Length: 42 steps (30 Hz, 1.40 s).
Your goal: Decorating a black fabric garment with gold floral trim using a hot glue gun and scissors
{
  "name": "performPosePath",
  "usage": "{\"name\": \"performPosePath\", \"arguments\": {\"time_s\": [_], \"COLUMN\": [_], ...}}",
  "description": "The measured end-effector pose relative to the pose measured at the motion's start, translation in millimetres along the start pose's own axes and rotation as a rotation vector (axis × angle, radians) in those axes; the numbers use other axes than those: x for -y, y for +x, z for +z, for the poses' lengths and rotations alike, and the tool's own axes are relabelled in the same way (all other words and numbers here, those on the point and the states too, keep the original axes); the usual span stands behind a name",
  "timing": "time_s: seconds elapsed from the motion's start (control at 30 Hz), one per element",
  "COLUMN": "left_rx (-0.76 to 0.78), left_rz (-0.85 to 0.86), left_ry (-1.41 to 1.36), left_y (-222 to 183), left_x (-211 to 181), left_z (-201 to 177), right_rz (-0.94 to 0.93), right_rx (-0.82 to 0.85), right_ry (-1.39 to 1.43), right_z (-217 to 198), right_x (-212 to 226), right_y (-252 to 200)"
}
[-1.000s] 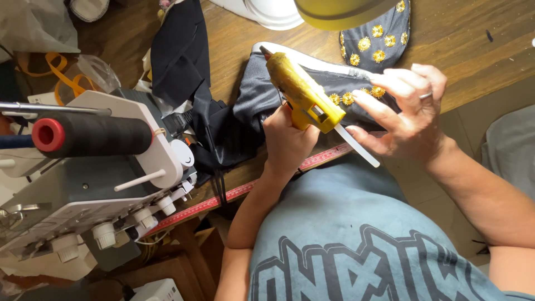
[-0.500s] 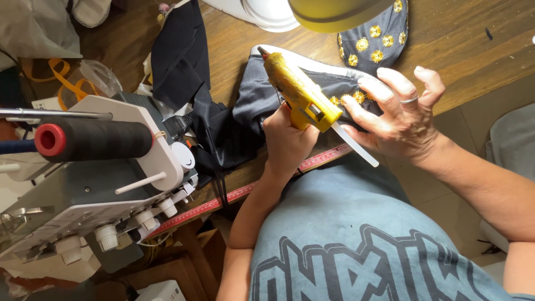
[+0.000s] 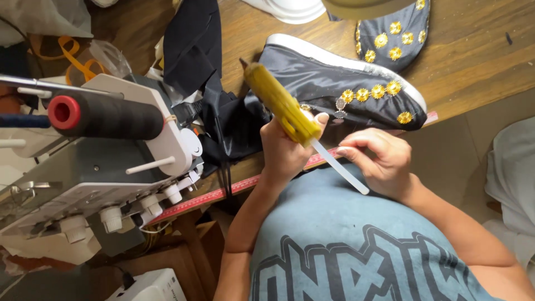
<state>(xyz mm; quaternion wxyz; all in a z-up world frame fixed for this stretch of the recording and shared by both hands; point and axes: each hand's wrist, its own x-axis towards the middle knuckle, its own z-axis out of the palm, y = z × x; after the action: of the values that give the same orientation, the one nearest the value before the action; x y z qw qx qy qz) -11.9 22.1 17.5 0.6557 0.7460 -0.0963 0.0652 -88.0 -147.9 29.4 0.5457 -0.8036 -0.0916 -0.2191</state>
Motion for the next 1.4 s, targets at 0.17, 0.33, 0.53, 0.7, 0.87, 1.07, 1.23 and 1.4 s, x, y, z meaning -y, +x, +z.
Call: {"name": "performPosePath", "arguments": {"time_s": [0.17, 0.33, 0.53, 0.7, 0.87, 1.07, 1.23, 1.4], "left_rx": [0.268, 0.625, 0.842, 0.22, -0.045, 0.021, 0.048, 0.166], "left_rz": [0.045, 0.203, 0.359, 0.431, 0.321, 0.464, 0.341, 0.447], "left_ry": [-0.134, 0.086, 0.047, 0.37, 0.471, 0.451, 0.265, 0.065], "left_y": [-6.4, -24.3, -28.5, -0.6, 28.7, 64.1, 73.5, 76.0], "left_x": [-30.4, -30.7, -26.1, -22.5, 31.1, 27.7, 35.4, 41.1], "left_z": [-28.8, -29.8, -45.9, -79.1, -78.9, -79.2, -71.6, -66.9], "right_rz": [0.174, 0.282, 0.526, 0.35, 0.629, 0.725, 0.84, 0.716], "right_rx": [0.023, 0.004, -0.336, -0.541, -0.453, -0.169, -0.171, 0.011], "right_ry": [0.198, 0.148, 0.363, 0.216, 0.357, 0.324, 0.309, 0.211], "right_z": [25.5, 36.2, 42.7, 26.6, 30.6, 35.7, 39.2, 46.1], "right_x": [-18.0, -22.3, -5.4, 3.0, 2.8, 32.8, 5.5, -4.1], "right_y": [-27.9, -71.1, -81.9, -81.8, -83.9, -51.8, -51.3, -46.2]}}
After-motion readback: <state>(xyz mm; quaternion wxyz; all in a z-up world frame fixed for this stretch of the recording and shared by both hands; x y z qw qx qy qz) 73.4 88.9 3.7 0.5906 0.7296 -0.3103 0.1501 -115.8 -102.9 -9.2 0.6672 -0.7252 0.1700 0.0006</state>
